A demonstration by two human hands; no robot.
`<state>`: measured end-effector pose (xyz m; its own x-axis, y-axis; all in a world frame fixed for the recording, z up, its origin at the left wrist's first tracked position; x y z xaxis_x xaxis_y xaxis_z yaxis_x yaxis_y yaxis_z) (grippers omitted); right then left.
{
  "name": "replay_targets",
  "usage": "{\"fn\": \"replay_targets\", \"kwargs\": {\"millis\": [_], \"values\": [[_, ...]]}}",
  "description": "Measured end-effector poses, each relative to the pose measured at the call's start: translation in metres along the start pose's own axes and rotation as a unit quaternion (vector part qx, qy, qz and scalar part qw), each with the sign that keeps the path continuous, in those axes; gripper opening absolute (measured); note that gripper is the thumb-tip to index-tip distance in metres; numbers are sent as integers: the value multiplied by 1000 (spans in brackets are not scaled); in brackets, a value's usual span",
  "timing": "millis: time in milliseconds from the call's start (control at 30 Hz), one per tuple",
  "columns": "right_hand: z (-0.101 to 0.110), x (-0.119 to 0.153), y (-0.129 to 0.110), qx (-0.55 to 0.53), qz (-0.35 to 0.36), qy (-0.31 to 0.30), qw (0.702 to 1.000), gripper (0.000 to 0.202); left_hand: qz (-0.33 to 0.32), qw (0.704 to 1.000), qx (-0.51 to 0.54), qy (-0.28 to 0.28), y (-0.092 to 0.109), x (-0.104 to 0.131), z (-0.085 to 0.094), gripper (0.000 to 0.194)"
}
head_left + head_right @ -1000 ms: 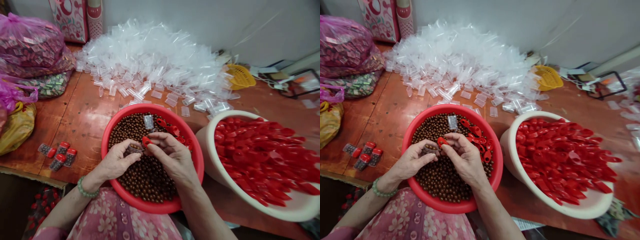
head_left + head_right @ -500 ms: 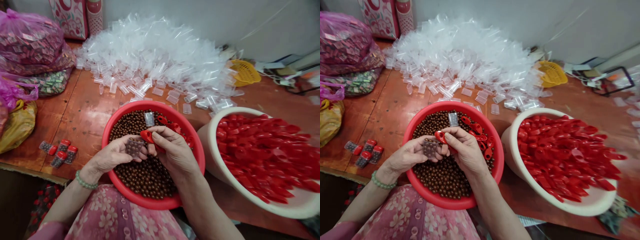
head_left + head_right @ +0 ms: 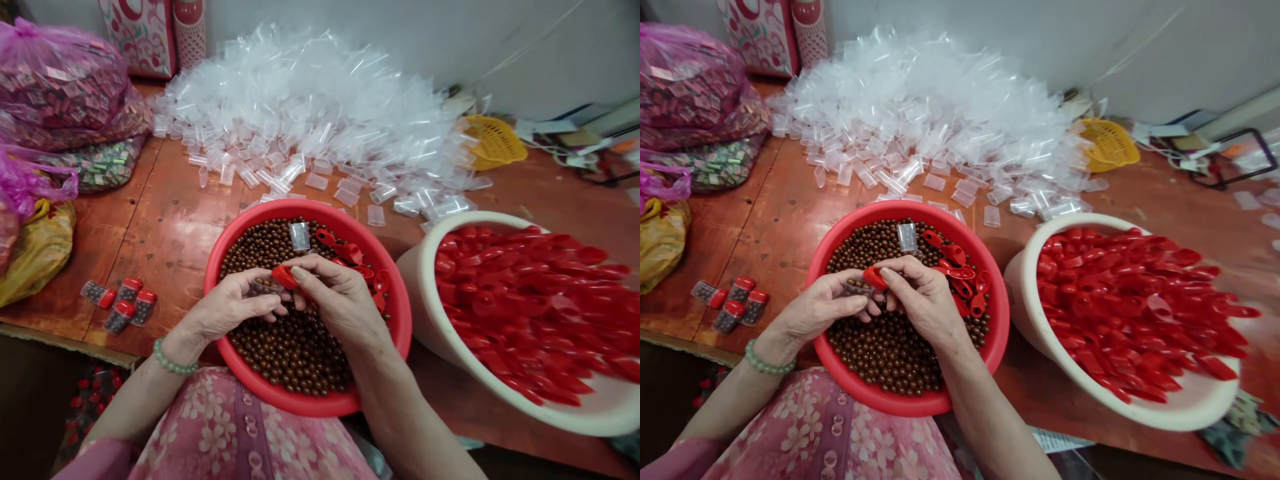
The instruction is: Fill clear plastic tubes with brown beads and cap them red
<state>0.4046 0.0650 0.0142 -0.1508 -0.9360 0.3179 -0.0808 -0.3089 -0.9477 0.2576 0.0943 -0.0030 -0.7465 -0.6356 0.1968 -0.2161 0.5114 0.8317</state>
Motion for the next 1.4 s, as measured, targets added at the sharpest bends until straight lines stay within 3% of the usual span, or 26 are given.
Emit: {"fn": "replay_targets", "kwargs": {"millis": [100, 200, 300, 533, 667, 733, 833, 933, 1033, 1200, 1300, 1400], "values": [[-2, 1, -2, 31, 6, 6, 999, 21, -45, 993, -95, 61, 2, -3, 1, 42], [-6, 3, 0, 3, -20, 25, 999, 25, -90, 979, -162, 82, 5, -5, 0, 27], [-9, 4, 1, -28, -32, 31, 999, 30, -96, 980, -144, 101, 6, -4, 0, 22], [-3, 6, 2, -179, -84, -21, 980, 38, -107, 976, -120, 145, 12, 3, -1, 19], [3, 9, 8, -206, -70, 11, 976, 30, -123, 970, -144, 151, 12, 4, -1, 20], [4, 11, 9, -160, -29, 45, 986, 24, -124, 969, -156, 144, 11, 4, -1, 21], [2, 14, 1, 10, 69, 83, 994, 22, -118, 969, -184, 119, 9, 2, -2, 22], [-6, 14, -12, 177, 166, 42, 969, 22, -116, 962, -223, 111, 9, 0, -3, 20], [-10, 13, -21, 253, 193, -21, 948, 24, -99, 962, -230, 113, 9, -1, -4, 18], [-10, 12, -23, 283, 171, -70, 941, 26, -50, 976, -192, 86, 3, -3, -4, 23], [-8, 11, -21, 262, 176, -43, 948, 25, -60, 986, -143, 57, 1, -3, -5, 30], [-2, 8, -15, 172, 138, -1, 975, 23, -38, 993, -103, 42, -1, -3, -4, 27]]}}
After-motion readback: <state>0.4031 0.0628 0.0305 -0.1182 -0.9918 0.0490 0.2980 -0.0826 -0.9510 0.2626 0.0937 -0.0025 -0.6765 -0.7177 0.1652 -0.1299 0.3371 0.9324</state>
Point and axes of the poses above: each hand's wrist, its own x-axis away from the middle knuckle, its own z-axis out of the back of the hand, y = z × x, the point moved 4 cm from there along -x, towards the middle knuckle, and after that the axes turned 8 degrees about -z, right-handed, at the moved point
